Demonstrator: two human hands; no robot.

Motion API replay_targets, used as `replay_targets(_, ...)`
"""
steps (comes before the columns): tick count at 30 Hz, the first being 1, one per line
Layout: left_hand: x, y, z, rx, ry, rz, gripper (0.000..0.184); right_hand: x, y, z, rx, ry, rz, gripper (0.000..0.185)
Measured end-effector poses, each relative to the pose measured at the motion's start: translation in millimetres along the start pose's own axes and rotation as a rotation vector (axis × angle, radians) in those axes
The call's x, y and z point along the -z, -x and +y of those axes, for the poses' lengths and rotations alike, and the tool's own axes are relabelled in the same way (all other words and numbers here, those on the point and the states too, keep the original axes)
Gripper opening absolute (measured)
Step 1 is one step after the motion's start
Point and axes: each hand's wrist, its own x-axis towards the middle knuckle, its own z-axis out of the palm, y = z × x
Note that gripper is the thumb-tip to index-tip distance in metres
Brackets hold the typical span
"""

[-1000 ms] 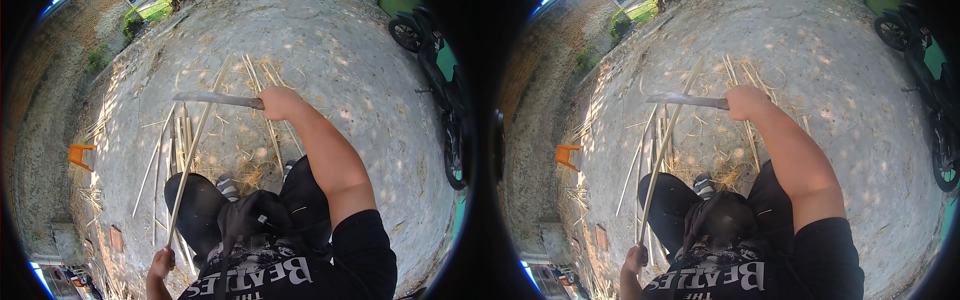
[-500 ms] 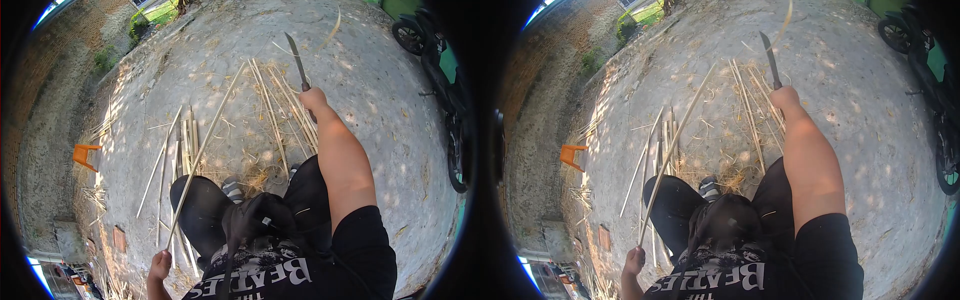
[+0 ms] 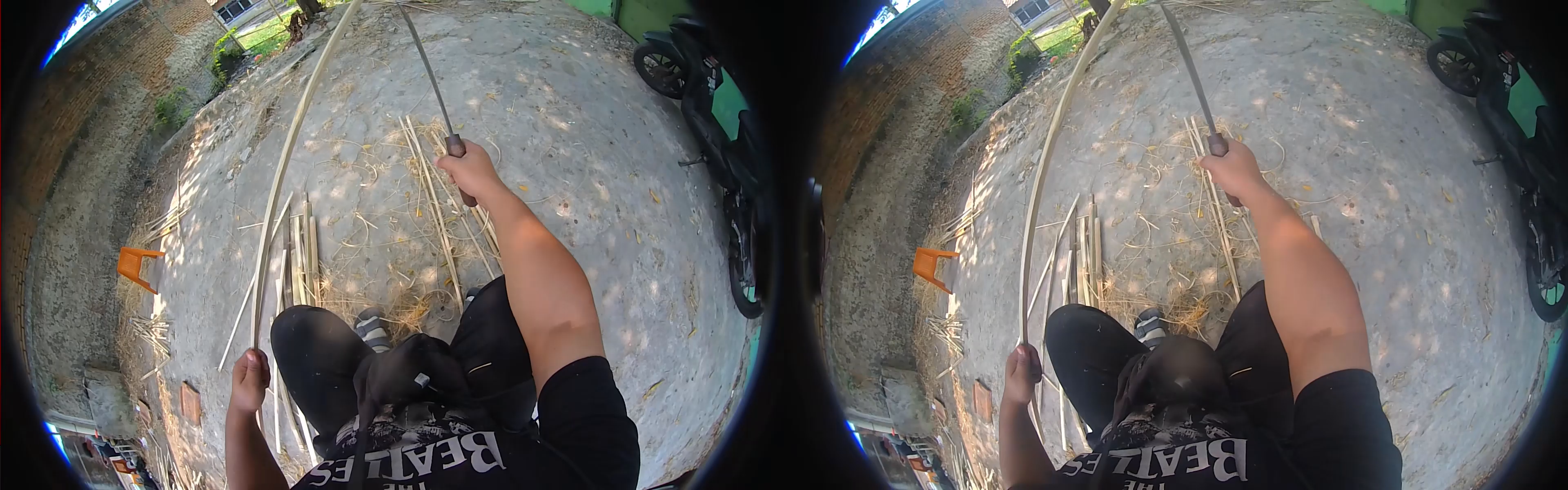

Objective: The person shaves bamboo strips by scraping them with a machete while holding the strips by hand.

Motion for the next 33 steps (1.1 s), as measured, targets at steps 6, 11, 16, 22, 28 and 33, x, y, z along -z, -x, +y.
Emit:
replay_targets(6,-6.0,-88.3,107.3,-0.318,0.016,0.499,0.055,-26.5,44.0,-47.6,0.119,0.057,-0.193,0.037)
replay_targets(11,-19.7,-124.0,200.1,-0.610,0.530,0.465,0.057,-68.1,69.1,-40.2,0.244,-0.113,-0.425,0.037)
replay_targets(16,-66.1,-131.4,247.9,-0.754,0.749,0.308,0.057,-100.6,89.5,-47.7,0.299,-0.029,-0.580,0.051)
replay_targets(22,-109.7,-127.2,242.5,-0.746,0.943,0.060,0.056,-90.1,99.2,-57.1,0.343,-0.041,-0.720,0.043)
replay_targets(28,-111.5,-122.0,228.6,-0.682,0.973,0.238,0.056,-82.0,112.8,-63.4,0.336,0.058,-0.809,0.028)
replay_targets(33,-74.3,-122.8,208.5,-0.721,0.802,0.288,0.063,-77.4,119.0,-76.3,0.377,0.013,-0.813,0.028)
